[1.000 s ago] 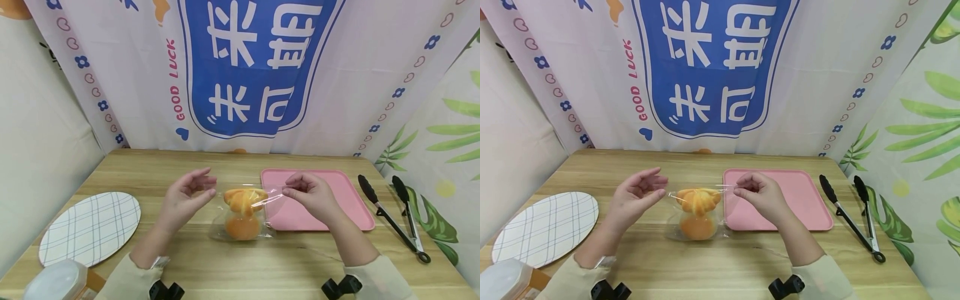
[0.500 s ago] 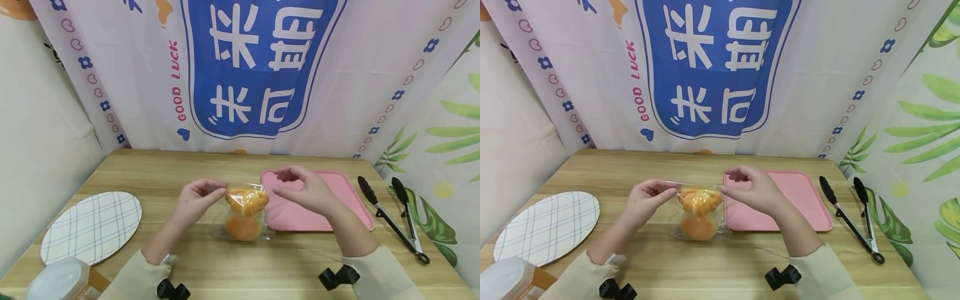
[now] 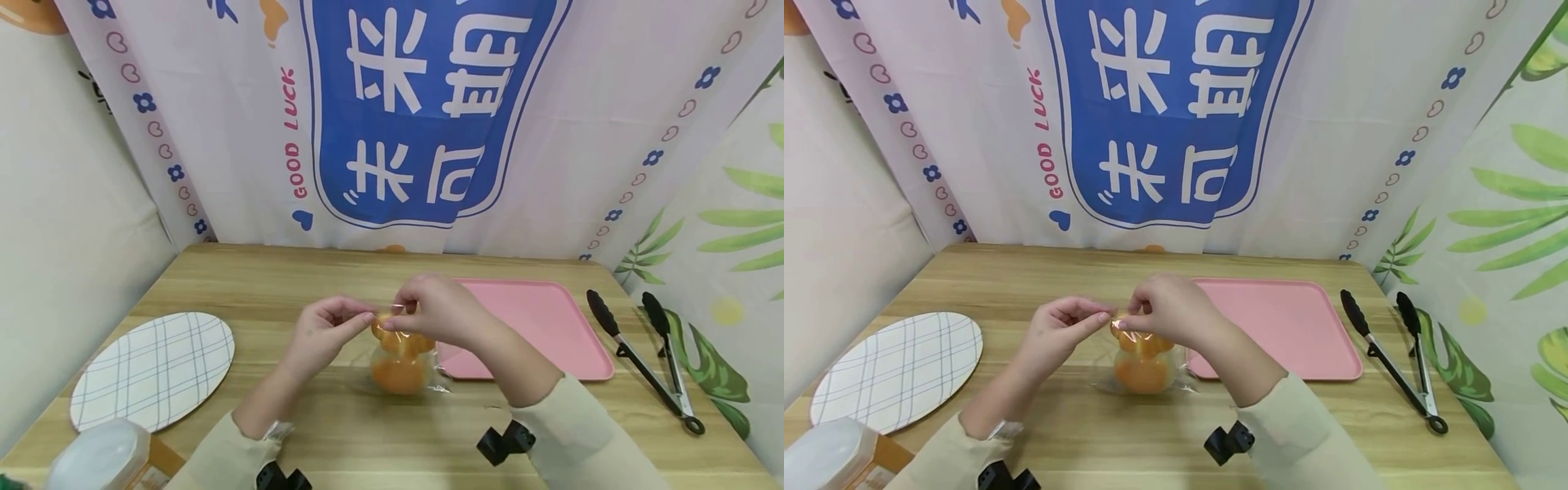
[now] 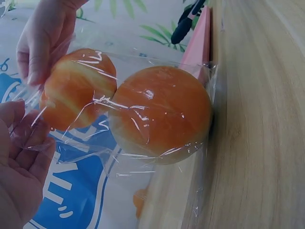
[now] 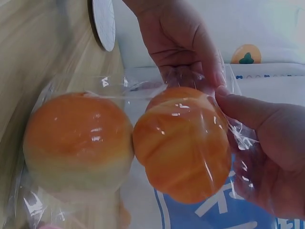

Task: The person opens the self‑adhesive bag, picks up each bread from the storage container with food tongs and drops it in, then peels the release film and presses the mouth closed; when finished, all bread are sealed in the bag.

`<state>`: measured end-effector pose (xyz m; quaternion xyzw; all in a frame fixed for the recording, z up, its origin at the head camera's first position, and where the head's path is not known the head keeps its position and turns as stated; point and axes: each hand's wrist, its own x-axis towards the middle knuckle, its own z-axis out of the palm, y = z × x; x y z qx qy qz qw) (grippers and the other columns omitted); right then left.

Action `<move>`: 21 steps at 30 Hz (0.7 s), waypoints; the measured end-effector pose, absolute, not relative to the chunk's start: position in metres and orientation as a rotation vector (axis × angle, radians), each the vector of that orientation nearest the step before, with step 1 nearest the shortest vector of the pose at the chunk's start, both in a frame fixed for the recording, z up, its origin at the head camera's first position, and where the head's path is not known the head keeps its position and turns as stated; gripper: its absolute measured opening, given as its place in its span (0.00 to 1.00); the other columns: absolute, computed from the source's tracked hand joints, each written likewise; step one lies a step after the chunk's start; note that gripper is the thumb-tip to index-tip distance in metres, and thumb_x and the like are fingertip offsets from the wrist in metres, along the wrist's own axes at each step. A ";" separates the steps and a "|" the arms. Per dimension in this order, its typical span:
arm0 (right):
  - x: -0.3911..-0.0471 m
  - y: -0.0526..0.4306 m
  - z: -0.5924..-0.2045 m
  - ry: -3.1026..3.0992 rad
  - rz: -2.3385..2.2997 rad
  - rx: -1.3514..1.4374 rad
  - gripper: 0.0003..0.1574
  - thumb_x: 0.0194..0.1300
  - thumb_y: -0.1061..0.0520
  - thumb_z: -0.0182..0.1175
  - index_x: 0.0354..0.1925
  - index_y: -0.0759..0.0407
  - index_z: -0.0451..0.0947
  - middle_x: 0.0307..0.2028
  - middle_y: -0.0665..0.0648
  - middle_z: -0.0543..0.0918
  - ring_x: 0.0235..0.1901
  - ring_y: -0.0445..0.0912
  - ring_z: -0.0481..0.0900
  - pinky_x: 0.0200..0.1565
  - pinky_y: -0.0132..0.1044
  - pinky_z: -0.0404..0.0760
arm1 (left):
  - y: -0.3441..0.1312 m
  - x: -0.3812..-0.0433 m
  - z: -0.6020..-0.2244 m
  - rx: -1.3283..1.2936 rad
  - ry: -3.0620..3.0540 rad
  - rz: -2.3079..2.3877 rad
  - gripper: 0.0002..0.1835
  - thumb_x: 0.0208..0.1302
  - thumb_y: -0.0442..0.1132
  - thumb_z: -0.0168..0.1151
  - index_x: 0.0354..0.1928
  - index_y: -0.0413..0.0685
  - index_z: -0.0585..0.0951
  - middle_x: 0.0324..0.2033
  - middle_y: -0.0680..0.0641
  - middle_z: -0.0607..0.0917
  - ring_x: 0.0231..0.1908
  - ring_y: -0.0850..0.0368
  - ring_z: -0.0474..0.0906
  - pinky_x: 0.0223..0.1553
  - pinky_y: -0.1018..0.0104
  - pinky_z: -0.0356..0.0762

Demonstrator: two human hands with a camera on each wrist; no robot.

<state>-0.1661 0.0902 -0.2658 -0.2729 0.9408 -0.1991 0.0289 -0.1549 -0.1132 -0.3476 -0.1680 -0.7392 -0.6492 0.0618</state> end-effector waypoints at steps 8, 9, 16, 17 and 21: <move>-0.168 0.116 -0.269 2.868 -0.683 -0.789 0.11 0.56 0.46 0.72 0.34 0.50 0.86 0.30 0.45 0.81 0.31 0.40 0.76 0.35 0.33 0.78 | -0.112 -0.155 -0.348 -0.511 -2.222 -1.989 0.08 0.63 0.31 0.66 0.40 0.31 0.84 0.31 0.66 0.87 0.29 0.65 0.78 0.29 0.77 0.76; -0.168 0.120 -0.270 2.865 -0.691 -0.797 0.11 0.56 0.47 0.72 0.34 0.50 0.86 0.29 0.45 0.81 0.32 0.40 0.76 0.36 0.33 0.78 | -0.112 -0.155 -0.348 -0.503 -2.228 -1.989 0.08 0.63 0.31 0.66 0.41 0.31 0.84 0.31 0.67 0.87 0.29 0.65 0.78 0.30 0.77 0.76; -0.170 0.147 -0.272 2.833 -0.700 -0.748 0.12 0.56 0.50 0.72 0.39 0.52 0.87 0.28 0.47 0.79 0.30 0.42 0.73 0.32 0.33 0.74 | -0.113 -0.157 -0.349 -0.480 -2.231 -1.994 0.09 0.63 0.32 0.65 0.41 0.31 0.83 0.32 0.66 0.87 0.33 0.65 0.81 0.35 0.75 0.80; -0.170 0.150 -0.273 2.829 -0.702 -0.728 0.12 0.56 0.50 0.72 0.39 0.52 0.87 0.28 0.48 0.80 0.30 0.42 0.72 0.32 0.33 0.74 | -0.114 -0.157 -0.349 -0.481 -2.230 -1.994 0.09 0.63 0.32 0.65 0.41 0.31 0.84 0.32 0.66 0.88 0.33 0.66 0.82 0.35 0.75 0.81; -0.169 0.164 -0.275 2.822 -0.727 -0.676 0.09 0.57 0.53 0.72 0.38 0.53 0.87 0.29 0.49 0.81 0.29 0.42 0.73 0.32 0.33 0.75 | -0.114 -0.157 -0.350 -0.484 -2.227 -1.997 0.09 0.63 0.32 0.65 0.41 0.31 0.84 0.33 0.65 0.88 0.34 0.65 0.82 0.37 0.74 0.82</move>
